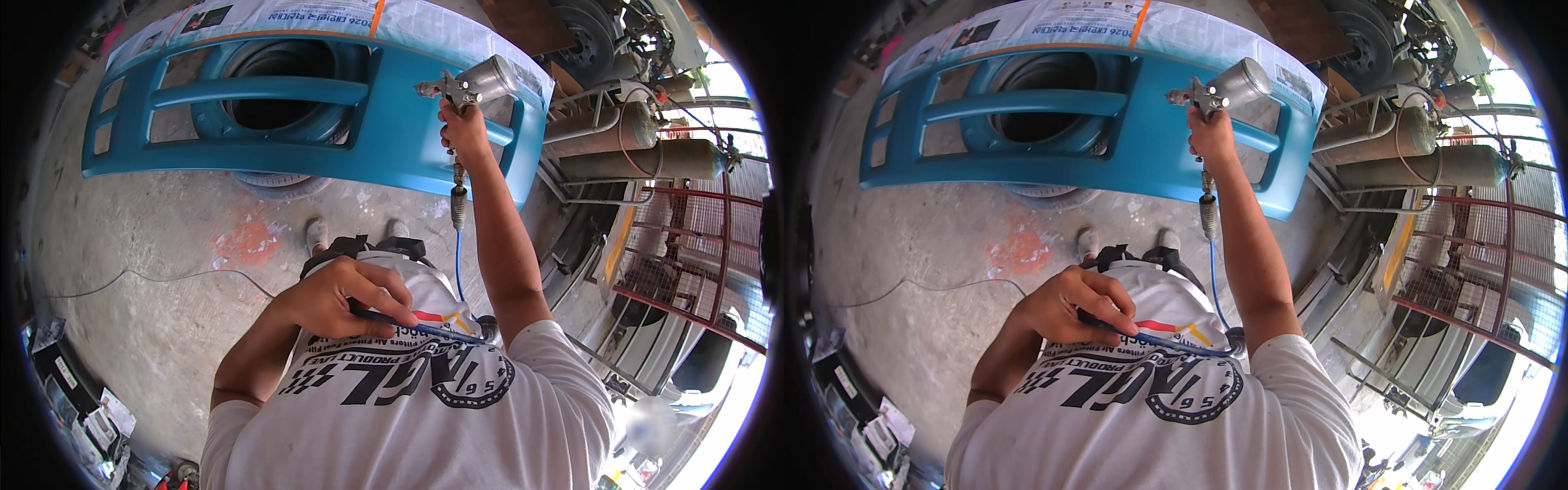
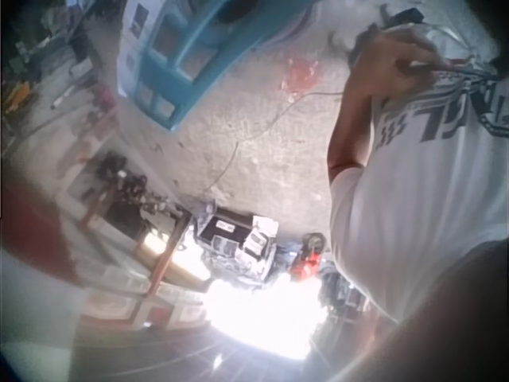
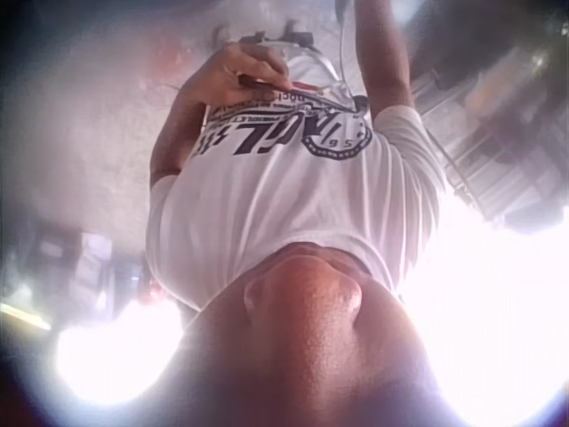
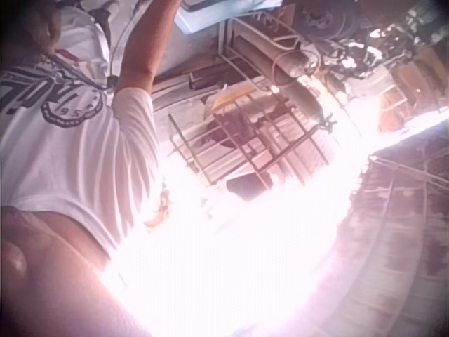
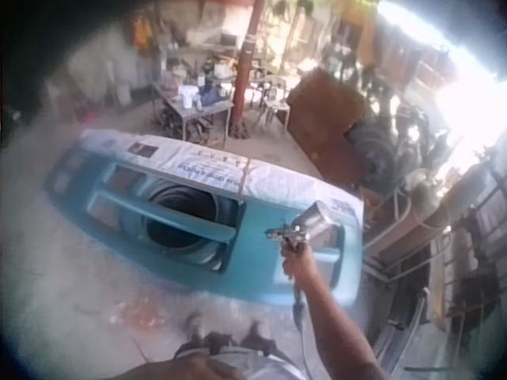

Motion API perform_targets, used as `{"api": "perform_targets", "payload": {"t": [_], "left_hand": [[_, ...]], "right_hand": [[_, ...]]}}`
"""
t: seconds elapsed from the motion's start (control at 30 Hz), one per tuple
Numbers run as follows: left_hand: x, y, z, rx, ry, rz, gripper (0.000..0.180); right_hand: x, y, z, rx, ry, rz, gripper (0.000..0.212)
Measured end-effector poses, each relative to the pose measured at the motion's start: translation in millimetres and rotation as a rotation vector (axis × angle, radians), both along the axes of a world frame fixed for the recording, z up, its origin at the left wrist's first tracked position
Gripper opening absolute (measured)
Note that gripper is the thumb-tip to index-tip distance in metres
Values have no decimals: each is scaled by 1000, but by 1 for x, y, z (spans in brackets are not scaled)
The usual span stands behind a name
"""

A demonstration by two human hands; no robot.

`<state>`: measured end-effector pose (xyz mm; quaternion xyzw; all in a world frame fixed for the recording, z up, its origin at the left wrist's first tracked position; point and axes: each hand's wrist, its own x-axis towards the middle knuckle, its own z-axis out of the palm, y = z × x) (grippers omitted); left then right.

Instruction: The person uses a spray gun to apply paint to a teal car bumper resting on stacked tires. The person moves around the bumper, spraying different sections in steady passes while holding the air hose with the other hand.

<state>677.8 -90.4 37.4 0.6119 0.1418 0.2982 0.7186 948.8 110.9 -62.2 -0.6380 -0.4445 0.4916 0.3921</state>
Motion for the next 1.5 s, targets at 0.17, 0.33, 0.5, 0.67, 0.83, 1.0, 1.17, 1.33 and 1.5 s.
{"api": "perform_targets", "payload": {"t": [0.17, 0.33, 0.5, 0.67, 0.83, 1.0, 1.17, 1.33, 1.5], "left_hand": [[-4, 2, 1, 0, 36, -21, 36], [12, 5, 0, 34, -2, -4, 36], [34, 7, 2, 14, -4, -30, 35], [58, 9, 10, 16, 20, -84, 34], [72, 4, 10, 7, 59, -88, 34], [78, 5, 13, -7, 73, -117, 36], [76, 5, 14, -18, 72, -112, 35], [64, 5, 13, 2, 78, -123, 35], [42, 6, 11, 3, 63, -173, 33]], "right_hand": [[13, -15, 0, -70, 7, 37, 25], [100, -33, -38, -80, -293, -90, 27], [192, -50, -56, -57, -561, -245, 30], [314, -64, -93, 88, -787, -385, 28], [370, -74, -88, 28, -846, -470, 39], [427, -97, -89, -90, -928, -588, 51], [385, -105, -89, -82, -1023, -578, 53], [277, -103, -58, -163, -526, -446, 30], [173, -99, -47, -145, -393, -329, 26]]}}
